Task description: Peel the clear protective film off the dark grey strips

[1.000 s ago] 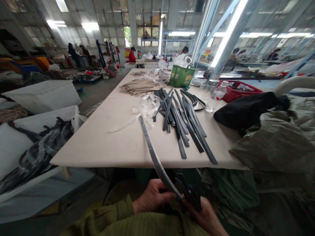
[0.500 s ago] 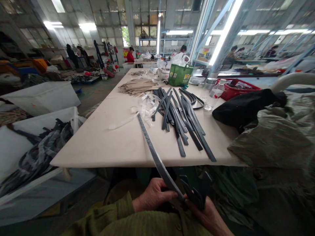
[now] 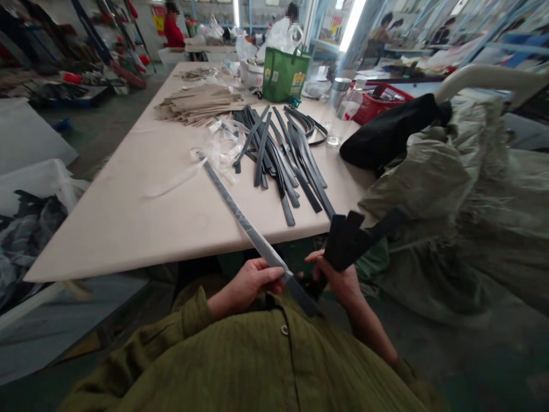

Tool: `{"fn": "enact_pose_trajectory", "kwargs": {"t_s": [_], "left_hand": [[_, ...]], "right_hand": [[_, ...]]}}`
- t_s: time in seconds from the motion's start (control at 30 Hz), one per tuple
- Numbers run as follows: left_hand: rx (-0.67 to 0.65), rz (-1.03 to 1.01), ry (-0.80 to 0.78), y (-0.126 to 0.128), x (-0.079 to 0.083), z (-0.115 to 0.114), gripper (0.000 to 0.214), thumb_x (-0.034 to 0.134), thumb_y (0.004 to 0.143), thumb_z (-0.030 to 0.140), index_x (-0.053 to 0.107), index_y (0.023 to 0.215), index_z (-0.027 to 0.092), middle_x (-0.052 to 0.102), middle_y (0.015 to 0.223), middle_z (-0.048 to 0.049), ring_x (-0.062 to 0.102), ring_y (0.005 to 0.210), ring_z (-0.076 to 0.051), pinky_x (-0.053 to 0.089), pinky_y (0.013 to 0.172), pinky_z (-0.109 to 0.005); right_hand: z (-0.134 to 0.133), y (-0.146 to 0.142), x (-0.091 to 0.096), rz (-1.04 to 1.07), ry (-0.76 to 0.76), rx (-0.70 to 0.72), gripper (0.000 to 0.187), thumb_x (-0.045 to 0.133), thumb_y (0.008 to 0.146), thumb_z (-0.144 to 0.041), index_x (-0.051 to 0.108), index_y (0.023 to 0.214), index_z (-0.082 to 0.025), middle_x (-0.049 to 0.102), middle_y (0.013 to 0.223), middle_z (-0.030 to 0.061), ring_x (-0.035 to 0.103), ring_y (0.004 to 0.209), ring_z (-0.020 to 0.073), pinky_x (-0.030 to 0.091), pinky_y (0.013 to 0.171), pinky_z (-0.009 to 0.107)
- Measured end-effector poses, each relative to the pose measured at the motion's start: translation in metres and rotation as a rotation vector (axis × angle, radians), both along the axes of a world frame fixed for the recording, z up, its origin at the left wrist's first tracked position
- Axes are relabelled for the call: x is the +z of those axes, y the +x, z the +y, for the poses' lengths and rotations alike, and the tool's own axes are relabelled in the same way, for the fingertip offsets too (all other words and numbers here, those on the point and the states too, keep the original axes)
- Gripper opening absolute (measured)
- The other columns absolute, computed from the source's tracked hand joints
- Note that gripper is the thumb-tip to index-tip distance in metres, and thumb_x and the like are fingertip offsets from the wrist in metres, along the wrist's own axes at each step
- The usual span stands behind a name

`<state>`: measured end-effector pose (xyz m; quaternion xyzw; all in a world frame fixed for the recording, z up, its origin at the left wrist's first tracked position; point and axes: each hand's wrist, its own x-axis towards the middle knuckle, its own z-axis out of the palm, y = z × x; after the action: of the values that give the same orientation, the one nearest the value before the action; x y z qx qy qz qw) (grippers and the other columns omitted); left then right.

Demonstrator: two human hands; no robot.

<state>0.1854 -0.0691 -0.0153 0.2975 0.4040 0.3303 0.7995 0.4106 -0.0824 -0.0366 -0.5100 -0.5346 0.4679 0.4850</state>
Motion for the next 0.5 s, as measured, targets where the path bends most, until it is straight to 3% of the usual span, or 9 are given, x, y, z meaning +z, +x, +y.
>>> {"fn": "enact_pose_trajectory", "kwargs": {"t_s": [0.07,0.17,0.27,0.33,0.4,0.5], "left_hand": [[0.003,-0.074,-0.102,0.0,0.003,0.002,0.03,0.085,0.065,0.035,0.072,0.078,0.011,0.069,0.067,-0.0042,0.058,0.053,-0.009,0.047,0.053,-0.019],[-0.009,-0.14,-0.153,0.001,0.006,0.004,0.025,0.083,0.069,0.031,0.07,0.08,0.012,0.067,0.067,-0.0031,0.058,0.053,-0.009,0.047,0.053,-0.018],[-0.011,-0.159,-0.147,0.005,0.007,0.005,0.023,0.08,0.072,0.03,0.07,0.082,0.012,0.066,0.067,-0.0025,0.058,0.054,-0.008,0.046,0.054,-0.018],[-0.028,-0.147,-0.147,0.007,0.008,0.004,0.025,0.081,0.072,0.031,0.069,0.081,0.011,0.066,0.067,-0.0028,0.057,0.054,-0.008,0.045,0.054,-0.018],[-0.055,-0.127,-0.141,0.01,0.009,0.002,0.028,0.082,0.07,0.033,0.069,0.081,0.01,0.066,0.068,-0.0034,0.056,0.054,-0.008,0.044,0.053,-0.019],[-0.08,-0.107,-0.112,0.012,0.008,0.001,0.032,0.083,0.067,0.034,0.07,0.083,0.011,0.067,0.069,-0.0039,0.055,0.054,-0.009,0.042,0.053,-0.02]], "right_hand": [[-0.005,0.006,0.006,0.086,0.046,-0.021,0.015,0.066,0.089,-0.036,0.07,0.092,-0.022,0.072,0.102,0.0049,0.051,0.045,0.0074,0.049,0.048,0.024],[-0.02,0.007,0.023,0.051,0.081,0.151,0.014,0.067,0.089,-0.032,0.072,0.101,-0.026,0.061,0.134,0.0075,0.063,0.06,0.0108,0.054,0.054,0.025],[-0.03,0.002,0.037,-0.114,0.165,0.29,0.015,0.068,0.089,-0.032,0.076,0.101,-0.027,0.064,0.131,0.0069,0.068,0.098,0.0227,0.057,0.082,0.034],[-0.031,-0.001,0.038,-0.177,0.247,0.303,0.014,0.069,0.089,-0.032,0.077,0.1,-0.027,0.066,0.129,0.0075,0.066,0.107,0.0254,0.054,0.091,0.038],[-0.029,-0.004,0.032,-0.163,0.3,0.277,0.019,0.068,0.09,-0.031,0.075,0.107,-0.028,0.064,0.132,0.0088,0.07,0.095,0.0229,0.057,0.083,0.035],[-0.023,-0.007,0.023,-0.139,0.225,0.238,0.031,0.067,0.089,-0.034,0.069,0.12,-0.029,0.062,0.134,0.0102,0.071,0.089,0.0227,0.059,0.072,0.033]]}}
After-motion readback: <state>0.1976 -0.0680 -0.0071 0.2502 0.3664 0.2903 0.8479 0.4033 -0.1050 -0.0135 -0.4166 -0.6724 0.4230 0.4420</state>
